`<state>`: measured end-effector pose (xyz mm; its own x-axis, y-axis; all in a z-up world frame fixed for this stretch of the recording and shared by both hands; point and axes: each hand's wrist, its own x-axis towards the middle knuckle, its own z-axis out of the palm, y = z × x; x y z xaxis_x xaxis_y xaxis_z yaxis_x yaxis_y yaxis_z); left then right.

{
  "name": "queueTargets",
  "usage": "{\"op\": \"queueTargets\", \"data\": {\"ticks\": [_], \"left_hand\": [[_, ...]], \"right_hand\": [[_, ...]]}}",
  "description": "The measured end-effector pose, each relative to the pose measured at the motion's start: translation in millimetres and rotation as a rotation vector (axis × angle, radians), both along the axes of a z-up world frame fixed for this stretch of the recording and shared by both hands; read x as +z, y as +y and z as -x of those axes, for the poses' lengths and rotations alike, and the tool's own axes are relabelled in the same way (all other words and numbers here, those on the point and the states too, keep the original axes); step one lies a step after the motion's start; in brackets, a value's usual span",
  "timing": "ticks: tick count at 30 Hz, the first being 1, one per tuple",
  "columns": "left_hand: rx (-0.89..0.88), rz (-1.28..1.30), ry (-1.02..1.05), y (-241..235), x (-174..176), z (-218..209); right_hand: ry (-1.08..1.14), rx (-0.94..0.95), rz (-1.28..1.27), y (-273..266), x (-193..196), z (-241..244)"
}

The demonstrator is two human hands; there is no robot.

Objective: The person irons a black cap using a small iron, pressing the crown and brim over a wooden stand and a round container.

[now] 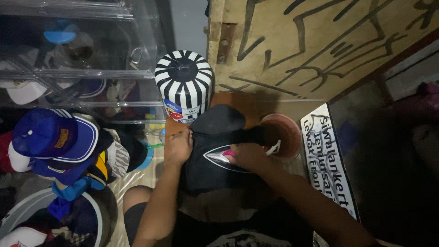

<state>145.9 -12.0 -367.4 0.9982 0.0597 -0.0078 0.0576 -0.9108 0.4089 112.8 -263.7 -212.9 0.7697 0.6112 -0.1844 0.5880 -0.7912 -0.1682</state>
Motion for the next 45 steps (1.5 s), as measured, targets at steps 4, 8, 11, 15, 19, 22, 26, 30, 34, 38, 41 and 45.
{"op": "queueTargets", "data": {"ticks": [4,8,11,15,19,22,26,30,34,38,41,45], "left_hand": [[-0.021,0.118,0.005,1.1,16.2,7.9],[-0.045,0.166,-0.018,2.5,0.0,0.9],[-0.034,0.231,0.031,3.3,5.1,1.6],[-0.025,0.260,-0.014,8.0,-3.4,-3.0],[0.014,0.325,0.022,11.5,-3.0,-0.2],[0.012,0.336,0.025,13.1,-2.4,-2.1],[0.010,0.347,0.022,16.7,-6.4,-1.6],[0.008,0.361,0.015,12.5,19.7,8.9],[0.031,0.347,0.057,15.3,16.2,6.8],[0.059,0.429,0.136,16.3,13.1,12.2],[0.072,0.460,0.131,16.6,19.9,16.2],[0.097,0.553,0.110,21.0,4.0,0.7]], "right_hand": [[0.042,-0.014,0.080,1.8,2.9,-0.8],[0.081,-0.019,0.068,5.8,13.1,-3.0],[-0.043,0.079,-0.018,1.6,11.1,-5.0],[-0.124,0.115,0.010,-4.9,-18.8,-15.4],[-0.135,0.209,0.042,-20.9,-30.4,-35.9],[-0.085,0.214,0.048,-22.5,-20.1,-43.8],[-0.049,0.215,0.070,-18.0,-34.6,-40.7],[-0.149,0.258,0.019,3.9,-35.2,-16.1],[-0.032,0.177,0.178,3.8,-5.9,-26.0],[-0.049,0.133,0.097,-42.2,-17.6,-52.9],[0.105,0.058,0.050,-21.4,-0.5,-40.0],[0.101,0.064,0.065,14.1,-12.2,-13.1]]}}
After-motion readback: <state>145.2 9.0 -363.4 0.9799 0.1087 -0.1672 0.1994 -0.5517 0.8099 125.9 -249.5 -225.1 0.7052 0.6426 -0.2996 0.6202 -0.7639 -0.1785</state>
